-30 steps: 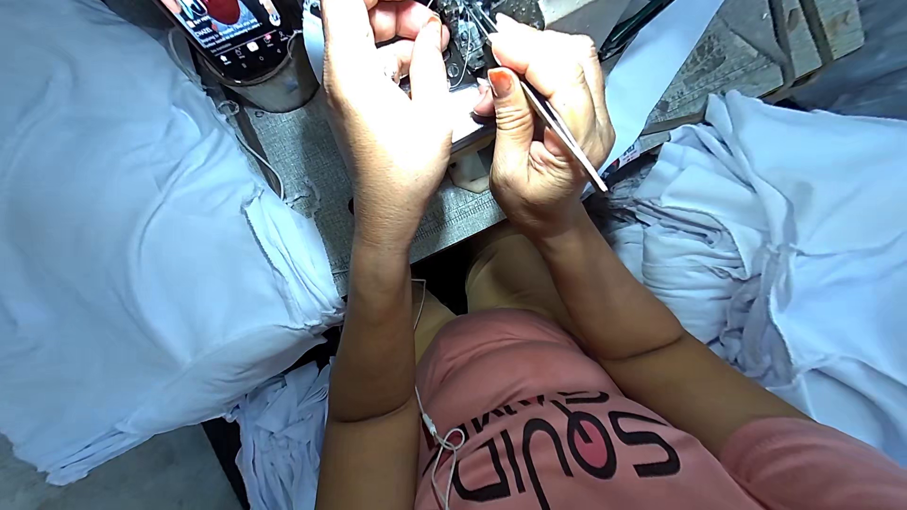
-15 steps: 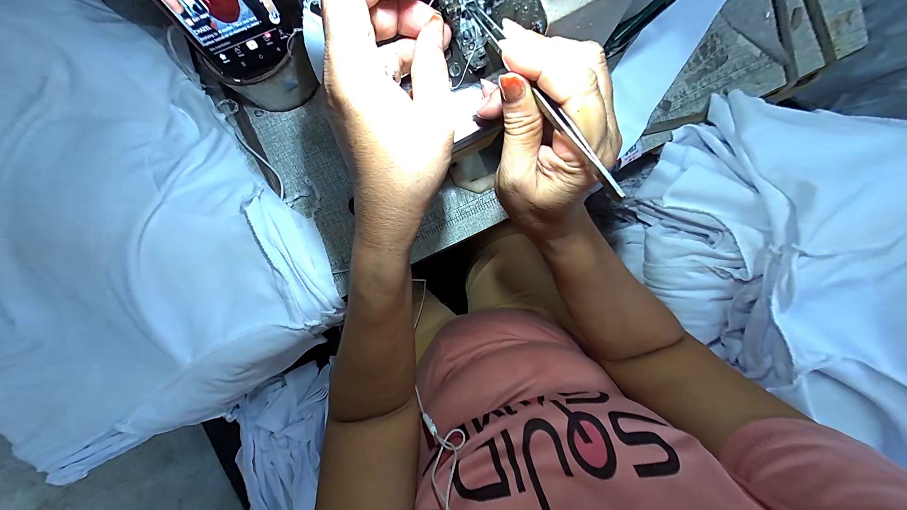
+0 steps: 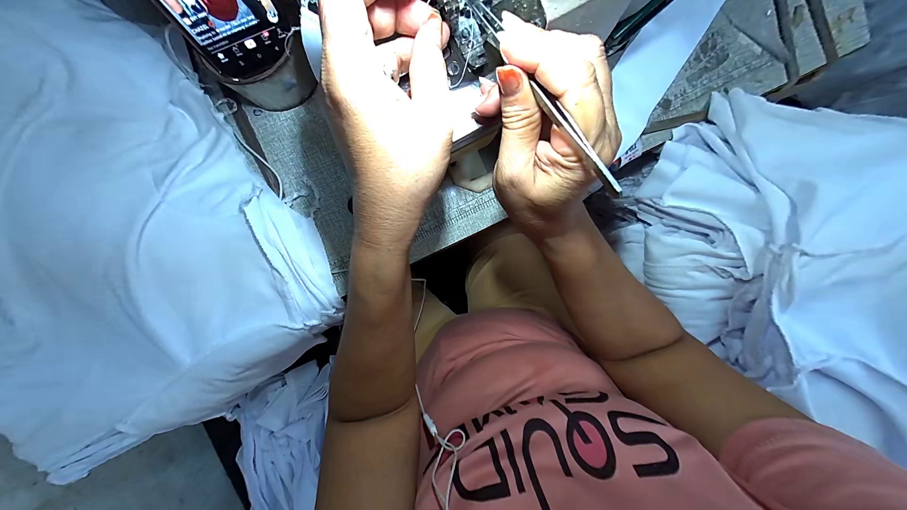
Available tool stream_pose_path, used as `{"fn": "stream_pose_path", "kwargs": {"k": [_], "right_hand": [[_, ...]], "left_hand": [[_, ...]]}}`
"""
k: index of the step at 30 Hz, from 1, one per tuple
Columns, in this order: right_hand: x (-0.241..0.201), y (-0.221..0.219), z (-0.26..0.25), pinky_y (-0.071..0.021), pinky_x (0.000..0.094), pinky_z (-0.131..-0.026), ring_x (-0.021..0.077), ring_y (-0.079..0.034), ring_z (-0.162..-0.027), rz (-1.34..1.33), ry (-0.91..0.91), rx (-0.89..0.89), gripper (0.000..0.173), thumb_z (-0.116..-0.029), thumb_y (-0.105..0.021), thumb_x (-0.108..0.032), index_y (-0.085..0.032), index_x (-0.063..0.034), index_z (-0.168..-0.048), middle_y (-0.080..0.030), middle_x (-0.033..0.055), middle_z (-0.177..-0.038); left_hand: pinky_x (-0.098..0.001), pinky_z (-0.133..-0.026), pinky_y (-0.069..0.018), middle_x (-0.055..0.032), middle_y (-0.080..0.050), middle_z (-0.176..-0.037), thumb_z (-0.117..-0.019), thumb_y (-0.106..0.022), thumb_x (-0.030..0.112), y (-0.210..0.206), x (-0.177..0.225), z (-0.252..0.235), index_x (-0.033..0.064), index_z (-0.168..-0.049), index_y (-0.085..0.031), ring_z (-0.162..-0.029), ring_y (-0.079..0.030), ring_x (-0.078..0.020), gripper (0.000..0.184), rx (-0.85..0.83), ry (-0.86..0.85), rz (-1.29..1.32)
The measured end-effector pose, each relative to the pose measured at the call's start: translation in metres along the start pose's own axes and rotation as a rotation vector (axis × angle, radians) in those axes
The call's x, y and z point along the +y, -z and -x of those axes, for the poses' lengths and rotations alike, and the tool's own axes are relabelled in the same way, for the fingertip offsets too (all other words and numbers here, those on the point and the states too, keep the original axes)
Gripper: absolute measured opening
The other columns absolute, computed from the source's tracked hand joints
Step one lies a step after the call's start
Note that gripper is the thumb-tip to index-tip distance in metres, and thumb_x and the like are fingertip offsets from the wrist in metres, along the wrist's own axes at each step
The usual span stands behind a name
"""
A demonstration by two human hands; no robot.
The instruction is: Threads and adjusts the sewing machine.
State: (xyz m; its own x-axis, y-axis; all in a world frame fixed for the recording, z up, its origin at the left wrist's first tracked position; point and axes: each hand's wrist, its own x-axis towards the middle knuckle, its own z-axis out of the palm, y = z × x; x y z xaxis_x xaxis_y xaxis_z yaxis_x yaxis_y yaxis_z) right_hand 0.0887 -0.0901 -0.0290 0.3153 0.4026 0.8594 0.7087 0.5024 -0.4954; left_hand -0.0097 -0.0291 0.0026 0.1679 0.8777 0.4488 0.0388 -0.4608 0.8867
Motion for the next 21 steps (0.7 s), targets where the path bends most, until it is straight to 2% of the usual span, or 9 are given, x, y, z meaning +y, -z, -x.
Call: {"fn": "stream_pose_path", "kwargs": {"k": [10, 18, 21], "right_hand": [[0.000, -0.001, -0.001, -0.0573, 0.0265, -0.086, 0.0184, -0.070, -0.094, 0.012, 0.001, 0.002, 0.016, -0.0986, -0.060, 0.002, -0.070, 0.0148, -0.102, -0.070, 0.0253, -0.101], [0.000, -0.001, 0.000, -0.0551, 0.0267, -0.093, 0.0201, -0.070, -0.103, 0.016, 0.020, 0.007, 0.016, -0.0985, -0.060, 0.002, -0.070, 0.0139, -0.103, -0.071, 0.0254, -0.103], [0.000, -0.001, 0.000, -0.0550, 0.0268, -0.093, 0.0203, -0.070, -0.103, 0.017, 0.024, 0.013, 0.016, -0.0989, -0.059, 0.003, -0.070, 0.0139, -0.102, -0.071, 0.0253, -0.103]], "left_hand": [[-0.0215, -0.069, -0.0606, -0.0008, -0.066, -0.089, -0.0925, -0.059, -0.003, 0.000, 0.000, 0.000, -0.0015, -0.105, -0.054, -0.078, -0.069, -0.0041, 0.013, -0.005, 0.001, 0.013], [-0.0212, -0.070, -0.0603, -0.0020, -0.066, -0.092, -0.0938, -0.061, -0.002, 0.001, 0.000, 0.000, -0.0024, -0.108, -0.054, -0.081, -0.069, -0.0048, 0.015, -0.013, 0.002, 0.014], [-0.0158, -0.070, -0.0576, -0.0012, -0.064, -0.089, -0.0927, -0.058, -0.007, 0.001, 0.018, -0.002, -0.0040, -0.105, -0.055, -0.080, -0.067, -0.0015, 0.014, -0.020, 0.125, -0.011]]}}
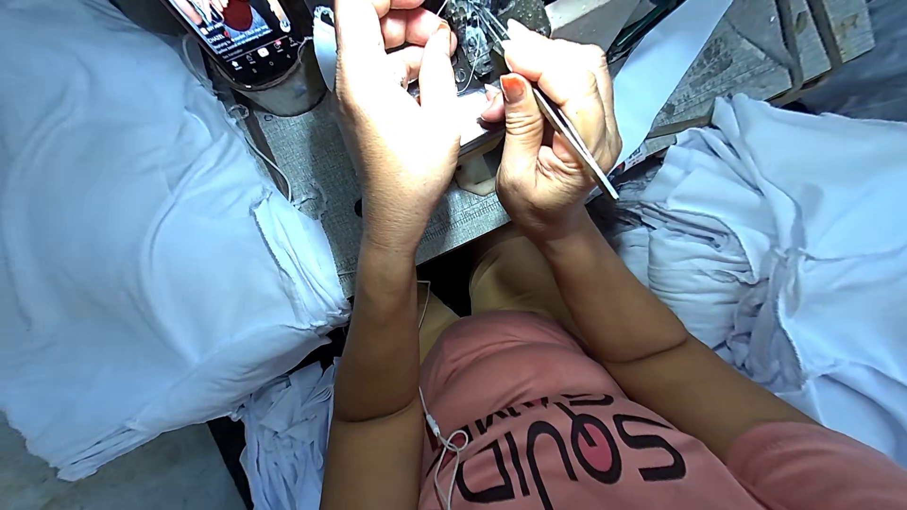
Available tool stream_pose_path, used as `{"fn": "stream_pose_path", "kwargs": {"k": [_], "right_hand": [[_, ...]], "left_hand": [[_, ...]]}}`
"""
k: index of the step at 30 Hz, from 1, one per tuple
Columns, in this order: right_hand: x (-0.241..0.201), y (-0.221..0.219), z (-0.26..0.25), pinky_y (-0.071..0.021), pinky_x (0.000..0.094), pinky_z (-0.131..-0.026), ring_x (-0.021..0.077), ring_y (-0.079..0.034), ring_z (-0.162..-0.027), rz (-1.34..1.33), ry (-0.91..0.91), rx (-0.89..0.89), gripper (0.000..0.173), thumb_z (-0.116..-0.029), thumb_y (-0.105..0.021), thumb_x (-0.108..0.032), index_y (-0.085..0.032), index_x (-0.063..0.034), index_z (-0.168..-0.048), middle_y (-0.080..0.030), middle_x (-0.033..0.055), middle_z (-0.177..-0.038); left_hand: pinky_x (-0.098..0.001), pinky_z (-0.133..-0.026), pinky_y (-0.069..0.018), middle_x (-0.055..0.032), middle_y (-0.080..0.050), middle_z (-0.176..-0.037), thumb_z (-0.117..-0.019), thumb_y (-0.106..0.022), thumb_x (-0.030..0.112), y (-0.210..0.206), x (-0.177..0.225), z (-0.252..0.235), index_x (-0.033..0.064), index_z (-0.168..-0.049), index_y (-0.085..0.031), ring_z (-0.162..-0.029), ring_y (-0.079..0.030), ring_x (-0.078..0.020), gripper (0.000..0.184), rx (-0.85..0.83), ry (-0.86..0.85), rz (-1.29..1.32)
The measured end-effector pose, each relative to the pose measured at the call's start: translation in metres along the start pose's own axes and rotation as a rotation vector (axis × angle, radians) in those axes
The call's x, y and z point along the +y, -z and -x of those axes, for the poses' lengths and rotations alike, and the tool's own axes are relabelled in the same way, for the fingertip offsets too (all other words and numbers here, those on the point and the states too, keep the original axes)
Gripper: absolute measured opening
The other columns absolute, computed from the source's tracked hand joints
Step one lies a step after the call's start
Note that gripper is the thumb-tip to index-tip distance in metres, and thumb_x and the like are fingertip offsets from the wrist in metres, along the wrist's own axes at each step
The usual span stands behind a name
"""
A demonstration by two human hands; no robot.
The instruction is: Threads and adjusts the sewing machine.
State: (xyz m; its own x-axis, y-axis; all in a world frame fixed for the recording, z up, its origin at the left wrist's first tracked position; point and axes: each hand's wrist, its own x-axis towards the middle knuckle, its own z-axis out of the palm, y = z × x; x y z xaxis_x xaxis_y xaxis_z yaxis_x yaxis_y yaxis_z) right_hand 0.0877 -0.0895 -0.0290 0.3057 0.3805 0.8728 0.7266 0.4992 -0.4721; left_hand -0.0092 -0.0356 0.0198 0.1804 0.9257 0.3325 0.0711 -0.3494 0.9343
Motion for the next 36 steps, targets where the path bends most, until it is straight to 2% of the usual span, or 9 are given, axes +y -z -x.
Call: {"fn": "stream_pose_path", "kwargs": {"k": [3, 8, 17, 36], "right_hand": [[0.000, 0.000, 0.000, -0.0550, 0.0273, -0.095, 0.0212, -0.070, -0.105, -0.001, 0.010, 0.006, 0.016, -0.0991, -0.059, 0.003, -0.070, 0.0135, -0.103, -0.071, 0.0253, -0.104], [0.001, 0.000, 0.002, -0.0549, 0.0274, -0.094, 0.0208, -0.070, -0.105, -0.008, 0.015, -0.004, 0.015, -0.0989, -0.060, 0.002, -0.070, 0.0131, -0.103, -0.070, 0.0254, -0.105], [-0.001, 0.001, 0.001, -0.0538, 0.0280, -0.097, 0.0232, -0.070, -0.107, 0.032, 0.013, -0.024, 0.015, -0.0981, -0.061, 0.002, -0.071, 0.0122, -0.103, -0.072, 0.0261, -0.105], [-0.001, -0.001, 0.002, -0.0550, 0.0272, -0.095, 0.0226, -0.070, -0.106, 0.044, 0.024, -0.029, 0.016, -0.0985, -0.061, 0.002, -0.071, 0.0122, -0.104, -0.071, 0.0260, -0.106]], "left_hand": [[-0.0130, -0.069, -0.0552, 0.0001, -0.063, -0.083, -0.0924, -0.058, -0.011, -0.001, 0.010, -0.001, -0.0042, -0.103, -0.056, -0.077, -0.065, 0.0009, 0.013, 0.014, 0.076, 0.012], [-0.0200, -0.069, -0.0597, -0.0022, -0.064, -0.094, -0.0929, -0.059, -0.002, 0.000, -0.018, 0.000, -0.0019, -0.107, -0.054, -0.081, -0.068, -0.0042, 0.015, 0.012, -0.132, 0.022], [-0.0207, -0.069, -0.0601, -0.0027, -0.064, -0.095, -0.0925, -0.059, -0.002, 0.000, -0.019, 0.000, -0.0021, -0.107, -0.054, -0.081, -0.069, -0.0051, 0.016, 0.008, -0.144, 0.022], [-0.0216, -0.070, -0.0605, -0.0023, -0.065, -0.094, -0.0916, -0.060, -0.003, -0.001, -0.021, 0.000, -0.0021, -0.107, -0.055, -0.082, -0.069, -0.0050, 0.016, 0.016, -0.176, 0.042]]}}
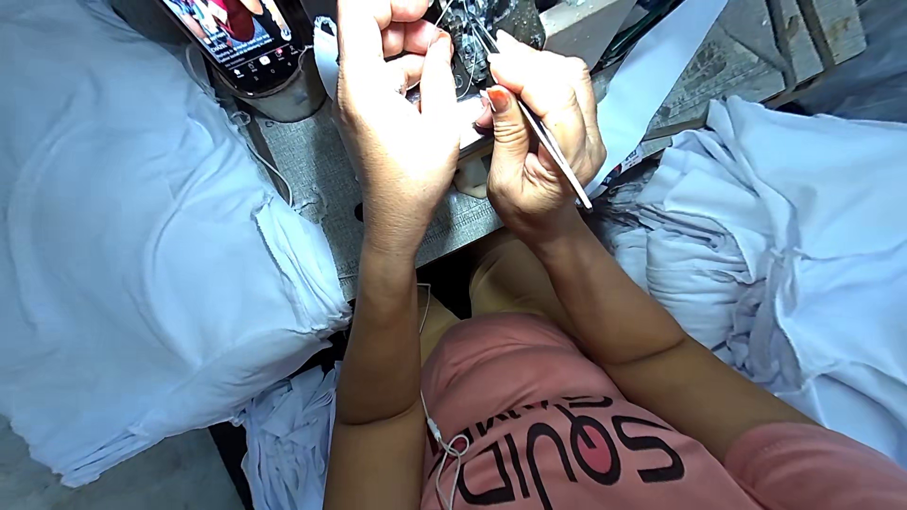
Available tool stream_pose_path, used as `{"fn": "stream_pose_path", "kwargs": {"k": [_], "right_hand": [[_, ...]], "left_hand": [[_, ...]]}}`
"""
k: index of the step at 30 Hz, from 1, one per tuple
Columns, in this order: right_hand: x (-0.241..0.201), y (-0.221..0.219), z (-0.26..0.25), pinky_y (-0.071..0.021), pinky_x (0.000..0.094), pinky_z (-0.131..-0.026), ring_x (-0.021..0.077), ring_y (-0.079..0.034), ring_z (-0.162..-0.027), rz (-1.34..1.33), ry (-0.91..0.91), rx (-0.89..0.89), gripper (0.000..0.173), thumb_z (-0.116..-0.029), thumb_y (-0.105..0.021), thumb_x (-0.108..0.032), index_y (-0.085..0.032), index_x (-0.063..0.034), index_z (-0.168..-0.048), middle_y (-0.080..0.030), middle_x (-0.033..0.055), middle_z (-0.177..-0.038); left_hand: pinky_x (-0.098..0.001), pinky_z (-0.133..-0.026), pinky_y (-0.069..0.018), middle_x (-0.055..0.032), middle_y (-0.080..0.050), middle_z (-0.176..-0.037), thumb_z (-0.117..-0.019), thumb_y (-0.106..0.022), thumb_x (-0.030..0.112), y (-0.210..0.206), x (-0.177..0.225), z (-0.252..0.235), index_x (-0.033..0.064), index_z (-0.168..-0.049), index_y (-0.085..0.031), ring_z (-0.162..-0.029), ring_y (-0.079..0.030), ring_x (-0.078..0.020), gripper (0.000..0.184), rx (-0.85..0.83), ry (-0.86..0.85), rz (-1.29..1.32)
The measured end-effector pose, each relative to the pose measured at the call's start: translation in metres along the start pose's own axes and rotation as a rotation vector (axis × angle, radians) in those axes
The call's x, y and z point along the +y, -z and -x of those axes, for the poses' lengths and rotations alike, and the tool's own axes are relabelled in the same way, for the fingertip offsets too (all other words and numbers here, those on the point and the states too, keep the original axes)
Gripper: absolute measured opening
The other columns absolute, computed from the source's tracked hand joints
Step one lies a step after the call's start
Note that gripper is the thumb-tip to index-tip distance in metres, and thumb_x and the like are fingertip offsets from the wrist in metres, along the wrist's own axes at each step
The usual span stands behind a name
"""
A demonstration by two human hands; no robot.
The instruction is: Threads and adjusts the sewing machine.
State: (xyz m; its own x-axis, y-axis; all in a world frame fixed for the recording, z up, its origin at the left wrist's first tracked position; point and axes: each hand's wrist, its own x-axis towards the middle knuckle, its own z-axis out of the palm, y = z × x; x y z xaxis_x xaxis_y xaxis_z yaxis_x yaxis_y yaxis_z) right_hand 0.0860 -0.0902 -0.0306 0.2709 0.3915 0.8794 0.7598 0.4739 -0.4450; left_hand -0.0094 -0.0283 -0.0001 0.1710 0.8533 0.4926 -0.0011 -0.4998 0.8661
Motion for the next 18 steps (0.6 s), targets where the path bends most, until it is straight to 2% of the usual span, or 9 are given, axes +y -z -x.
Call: {"fn": "stream_pose_path", "kwargs": {"k": [4, 11, 18], "right_hand": [[-0.0019, 0.0006, -0.0004, -0.0546, 0.0262, -0.095, 0.0221, -0.070, -0.105, 0.010, -0.010, -0.005, 0.016, -0.0989, -0.060, 0.002, -0.070, 0.0128, -0.104, -0.071, 0.0265, -0.107], [-0.0016, 0.0012, 0.0007, -0.0554, 0.0260, -0.093, 0.0220, -0.071, -0.104, -0.010, -0.010, -0.010, 0.017, -0.0992, -0.059, 0.001, -0.069, 0.0132, -0.105, -0.070, 0.0274, -0.108], [-0.0019, 0.0014, 0.0009, -0.0552, 0.0262, -0.094, 0.0221, -0.071, -0.105, -0.010, -0.010, -0.006, 0.016, -0.0990, -0.060, 0.001, -0.070, 0.0127, -0.104, -0.070, 0.0269, -0.107]], "left_hand": [[-0.0222, -0.074, -0.0600, -0.0038, -0.063, -0.097, -0.0921, -0.061, -0.003, 0.0016, -0.0003, -0.0007, -0.0042, -0.112, -0.055, -0.084, -0.067, -0.0062, 0.020, -0.023, -0.011, 0.020], [-0.0206, -0.074, -0.0594, -0.0039, -0.064, -0.099, -0.0911, -0.061, -0.002, 0.0019, -0.0010, 0.0004, -0.0052, -0.113, -0.054, -0.085, -0.067, -0.0052, 0.023, -0.018, -0.022, 0.022], [-0.0234, -0.077, -0.0601, -0.0051, -0.062, -0.100, -0.0911, -0.061, -0.003, 0.0033, -0.0017, 0.0002, -0.0059, -0.112, -0.055, -0.086, -0.067, -0.0074, 0.022, -0.035, -0.042, 0.030]]}}
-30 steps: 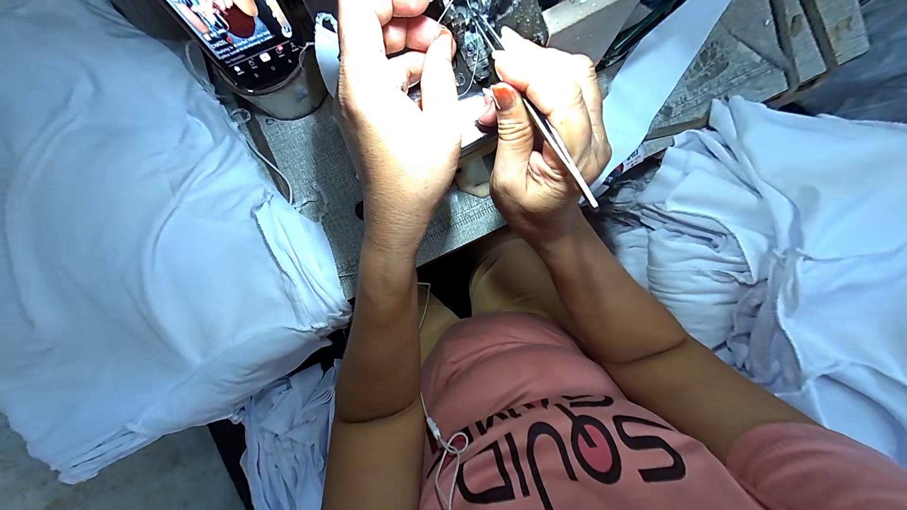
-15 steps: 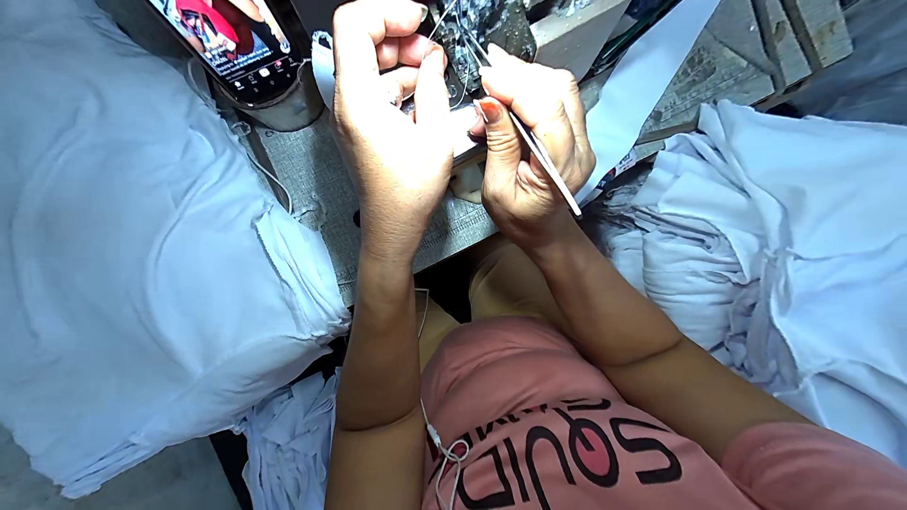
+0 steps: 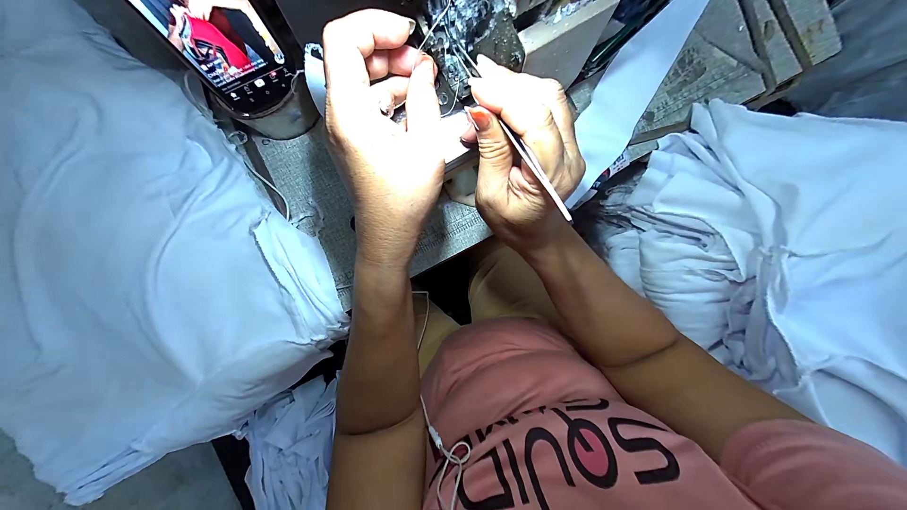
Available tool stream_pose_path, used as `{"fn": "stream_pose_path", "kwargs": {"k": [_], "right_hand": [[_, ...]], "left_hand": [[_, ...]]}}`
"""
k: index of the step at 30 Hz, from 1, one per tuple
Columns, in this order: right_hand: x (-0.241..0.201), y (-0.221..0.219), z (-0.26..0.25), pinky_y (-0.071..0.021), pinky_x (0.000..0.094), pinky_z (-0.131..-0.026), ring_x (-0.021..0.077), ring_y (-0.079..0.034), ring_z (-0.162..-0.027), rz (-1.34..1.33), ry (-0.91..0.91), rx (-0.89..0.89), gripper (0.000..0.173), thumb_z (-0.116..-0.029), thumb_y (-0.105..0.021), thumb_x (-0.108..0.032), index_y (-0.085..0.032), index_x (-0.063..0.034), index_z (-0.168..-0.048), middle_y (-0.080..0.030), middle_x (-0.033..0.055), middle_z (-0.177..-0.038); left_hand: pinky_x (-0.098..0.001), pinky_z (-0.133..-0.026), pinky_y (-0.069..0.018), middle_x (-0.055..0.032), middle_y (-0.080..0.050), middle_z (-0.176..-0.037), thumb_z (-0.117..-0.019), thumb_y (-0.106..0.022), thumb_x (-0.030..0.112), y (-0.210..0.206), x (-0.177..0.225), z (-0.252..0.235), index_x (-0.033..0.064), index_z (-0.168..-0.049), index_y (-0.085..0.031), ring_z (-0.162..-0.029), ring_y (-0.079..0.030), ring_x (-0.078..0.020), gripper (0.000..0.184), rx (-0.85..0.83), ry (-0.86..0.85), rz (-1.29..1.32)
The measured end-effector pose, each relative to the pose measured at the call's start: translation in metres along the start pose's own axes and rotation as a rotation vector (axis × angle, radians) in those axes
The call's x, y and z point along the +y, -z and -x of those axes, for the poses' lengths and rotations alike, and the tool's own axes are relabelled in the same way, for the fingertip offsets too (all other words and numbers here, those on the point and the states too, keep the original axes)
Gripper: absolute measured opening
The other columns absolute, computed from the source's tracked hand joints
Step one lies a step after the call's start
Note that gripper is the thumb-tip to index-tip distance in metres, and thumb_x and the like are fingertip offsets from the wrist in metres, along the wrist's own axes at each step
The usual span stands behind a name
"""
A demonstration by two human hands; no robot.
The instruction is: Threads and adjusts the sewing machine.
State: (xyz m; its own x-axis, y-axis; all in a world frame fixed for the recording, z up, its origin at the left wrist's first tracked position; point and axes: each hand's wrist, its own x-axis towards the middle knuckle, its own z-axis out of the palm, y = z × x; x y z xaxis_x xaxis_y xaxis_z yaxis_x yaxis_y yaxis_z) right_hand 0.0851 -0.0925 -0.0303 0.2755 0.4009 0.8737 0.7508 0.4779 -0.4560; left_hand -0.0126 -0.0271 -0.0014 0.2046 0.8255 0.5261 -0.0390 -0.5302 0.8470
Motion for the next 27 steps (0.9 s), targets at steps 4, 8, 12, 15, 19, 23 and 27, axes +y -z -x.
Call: {"fn": "stream_pose_path", "kwargs": {"k": [4, 8, 12, 15, 19, 23, 27], "right_hand": [[-0.001, -0.001, 0.000, -0.0556, 0.0261, -0.093, 0.0215, -0.071, -0.104, 0.009, -0.002, 0.008, 0.015, -0.0989, -0.060, 0.001, -0.070, 0.0125, -0.103, -0.070, 0.0268, -0.106], [-0.001, -0.001, 0.000, -0.0556, 0.0254, -0.092, 0.0209, -0.071, -0.102, 0.015, 0.005, 0.008, 0.016, -0.0991, -0.060, 0.001, -0.070, 0.0128, -0.103, -0.070, 0.0266, -0.106], [-0.001, 0.000, 0.000, -0.0553, 0.0258, -0.094, 0.0206, -0.070, -0.105, 0.006, -0.005, 0.020, 0.015, -0.0987, -0.060, 0.002, -0.069, 0.0126, -0.102, -0.070, 0.0250, -0.104], [0.001, -0.002, 0.002, -0.0544, 0.0260, -0.094, 0.0195, -0.068, -0.104, -0.020, -0.002, 0.044, 0.015, -0.0999, -0.059, 0.000, -0.068, 0.0116, -0.101, -0.068, 0.0226, -0.101], [-0.003, 0.013, -0.001, -0.0570, 0.0276, -0.089, 0.0139, -0.067, -0.103, -0.158, -0.052, 0.057, 0.019, -0.1045, -0.053, -0.009, -0.066, 0.0038, -0.098, -0.066, 0.0131, -0.101], [0.002, 0.063, -0.020, -0.0516, 0.0387, -0.103, 0.0072, -0.067, -0.103, -0.291, -0.099, 0.153, 0.031, -0.1116, -0.039, -0.023, -0.065, -0.0186, -0.097, -0.068, -0.0087, -0.093], [0.045, 0.080, -0.031, -0.0532, 0.0197, -0.060, 0.0000, -0.057, -0.059, -0.134, -0.465, 0.418, 0.028, -0.1108, -0.030, -0.008, -0.052, -0.0097, -0.094, -0.053, -0.0101, -0.068]], "left_hand": [[-0.0230, -0.075, -0.0600, -0.0039, -0.063, -0.098, -0.0915, -0.061, -0.002, -0.001, 0.001, 0.000, -0.0048, -0.112, -0.055, -0.084, -0.067, -0.0067, 0.022, 0.007, 0.008, -0.001], [-0.0230, -0.076, -0.0601, -0.0041, -0.063, -0.098, -0.0918, -0.061, -0.002, -0.001, 0.001, 0.000, -0.0049, -0.112, -0.055, -0.084, -0.067, -0.0064, 0.021, 0.012, 0.012, -0.008], [-0.0237, -0.076, -0.0603, -0.0050, -0.064, -0.098, -0.0919, -0.060, -0.003, -0.001, 0.000, -0.001, -0.0054, -0.112, -0.054, -0.085, -0.068, -0.0073, 0.021, 0.006, 0.009, -0.002], [-0.0222, -0.073, -0.0603, -0.0048, -0.062, -0.099, -0.0919, -0.059, -0.004, -0.002, 0.001, -0.001, -0.0052, -0.112, -0.054, -0.084, -0.068, -0.0073, 0.021, 0.010, 0.023, 0.020], [-0.0220, -0.067, -0.0599, -0.0014, -0.063, -0.094, -0.0951, -0.060, -0.003, 0.001, 0.004, 0.000, -0.0032, -0.114, -0.054, -0.080, -0.068, -0.0071, 0.020, 0.010, 0.048, 0.039], [-0.0229, -0.070, -0.0596, 0.0032, -0.071, -0.089, -0.0939, -0.067, 0.000, 0.007, 0.010, 0.006, 0.0001, -0.114, -0.056, -0.081, -0.071, -0.0051, 0.023, 0.007, 0.057, -0.006], [-0.0230, -0.075, -0.0612, 0.0064, -0.073, -0.092, -0.0929, -0.067, -0.003, 0.016, 0.020, 0.025, -0.0005, -0.121, -0.055, -0.081, -0.071, -0.0036, 0.031, -0.043, 0.117, 0.049]]}}
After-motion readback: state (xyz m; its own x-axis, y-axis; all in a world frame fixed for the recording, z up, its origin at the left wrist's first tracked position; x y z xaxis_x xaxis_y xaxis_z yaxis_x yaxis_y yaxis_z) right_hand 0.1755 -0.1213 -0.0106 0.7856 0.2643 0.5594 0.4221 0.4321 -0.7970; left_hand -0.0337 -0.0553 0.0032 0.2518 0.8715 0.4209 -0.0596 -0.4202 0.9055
